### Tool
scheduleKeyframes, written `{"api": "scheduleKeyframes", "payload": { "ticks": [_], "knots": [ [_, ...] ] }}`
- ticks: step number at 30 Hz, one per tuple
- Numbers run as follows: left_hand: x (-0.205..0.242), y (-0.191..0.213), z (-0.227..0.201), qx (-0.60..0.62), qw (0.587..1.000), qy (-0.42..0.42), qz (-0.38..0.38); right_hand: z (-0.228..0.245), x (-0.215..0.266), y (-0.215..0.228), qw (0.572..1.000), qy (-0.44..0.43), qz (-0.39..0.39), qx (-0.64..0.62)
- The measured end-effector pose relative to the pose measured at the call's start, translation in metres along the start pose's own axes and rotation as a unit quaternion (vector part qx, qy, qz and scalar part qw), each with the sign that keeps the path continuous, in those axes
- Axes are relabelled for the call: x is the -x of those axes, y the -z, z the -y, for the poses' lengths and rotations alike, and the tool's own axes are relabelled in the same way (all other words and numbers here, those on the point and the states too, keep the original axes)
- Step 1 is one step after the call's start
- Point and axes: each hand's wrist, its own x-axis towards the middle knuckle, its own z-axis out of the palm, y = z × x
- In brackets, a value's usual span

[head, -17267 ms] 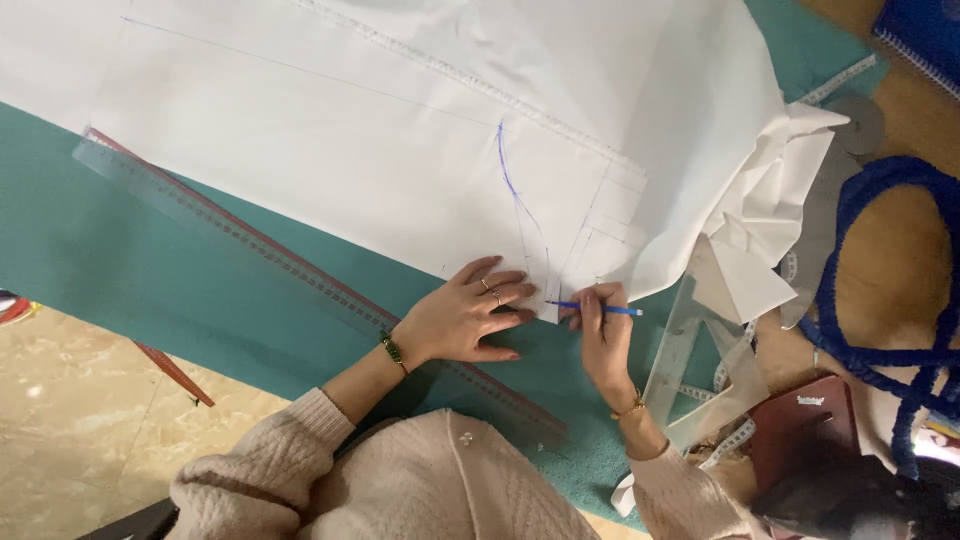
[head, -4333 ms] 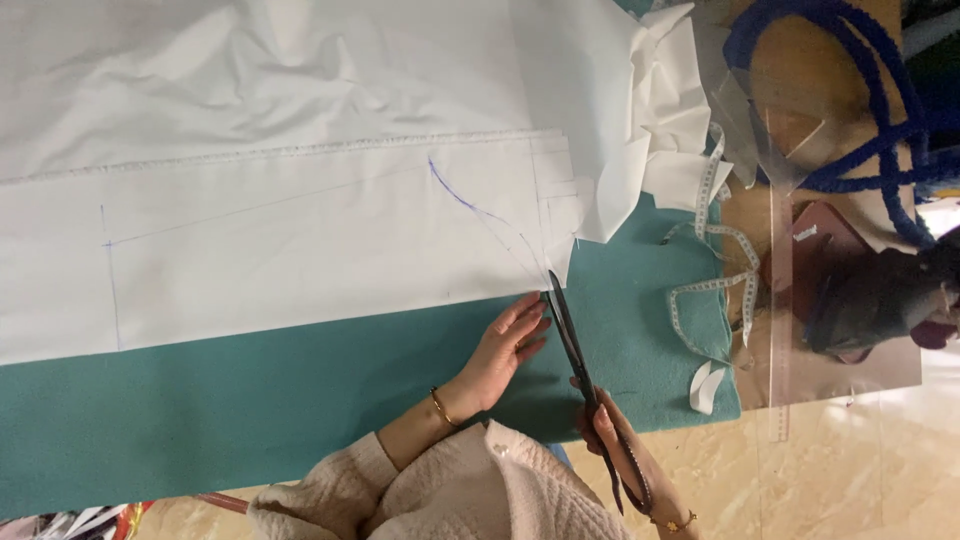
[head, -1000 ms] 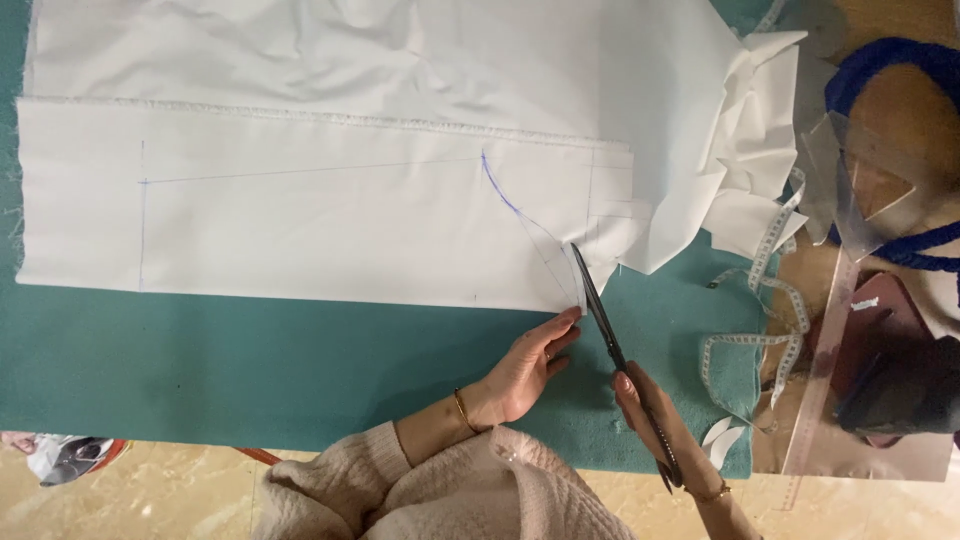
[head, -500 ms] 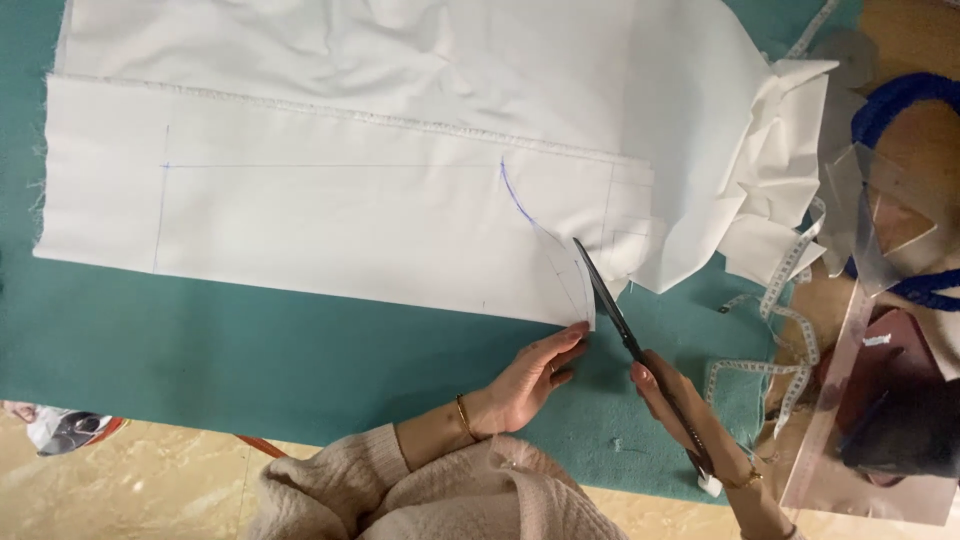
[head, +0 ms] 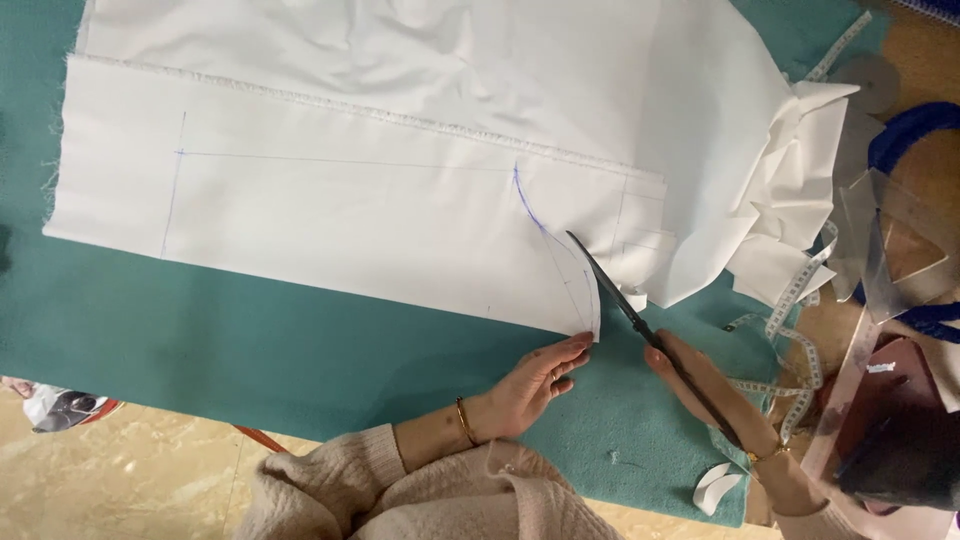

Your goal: The person marks a white fabric piece with a blue pen and ruler, then cuts along the marked lines using large scissors. The person trims the edges and folds the cut fabric piece on the green work surface.

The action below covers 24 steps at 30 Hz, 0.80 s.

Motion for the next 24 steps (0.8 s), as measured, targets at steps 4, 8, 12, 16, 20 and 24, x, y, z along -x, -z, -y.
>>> {"api": "scheduleKeyframes", "payload": {
  "ticks": [4, 8, 12, 16, 20, 24],
  "knots": [
    [0.001, 0.0, 0.0, -0.003, 1.0, 0.001, 0.006, -0.012, -0.009, 0.014, 0.999, 0.033, 0.008, 0.01],
    [0.0, 0.0, 0.0, 0.0, 1.0, 0.012, -0.002, -0.038, -0.028, 0.027, 0.998, 0.054, 0.031, -0.009],
    [-0.002, 0.004, 0.003, -0.004, 1.0, 0.012, 0.016, -0.024, -0.041, 0.033, 0.994, 0.077, 0.047, -0.055],
    [-0.005, 0.006, 0.006, -0.004, 1.0, 0.004, 0.026, -0.04, -0.069, 0.031, 0.992, 0.113, 0.045, -0.017],
    [-0.004, 0.004, 0.005, -0.013, 1.0, 0.006, 0.018, -0.027, -0.065, 0.04, 0.994, 0.105, 0.035, 0.017],
    [0.002, -0.005, -0.007, -0.017, 1.0, 0.006, 0.018, 0.003, -0.044, 0.052, 0.995, 0.092, 0.018, 0.046]
  ]
}}
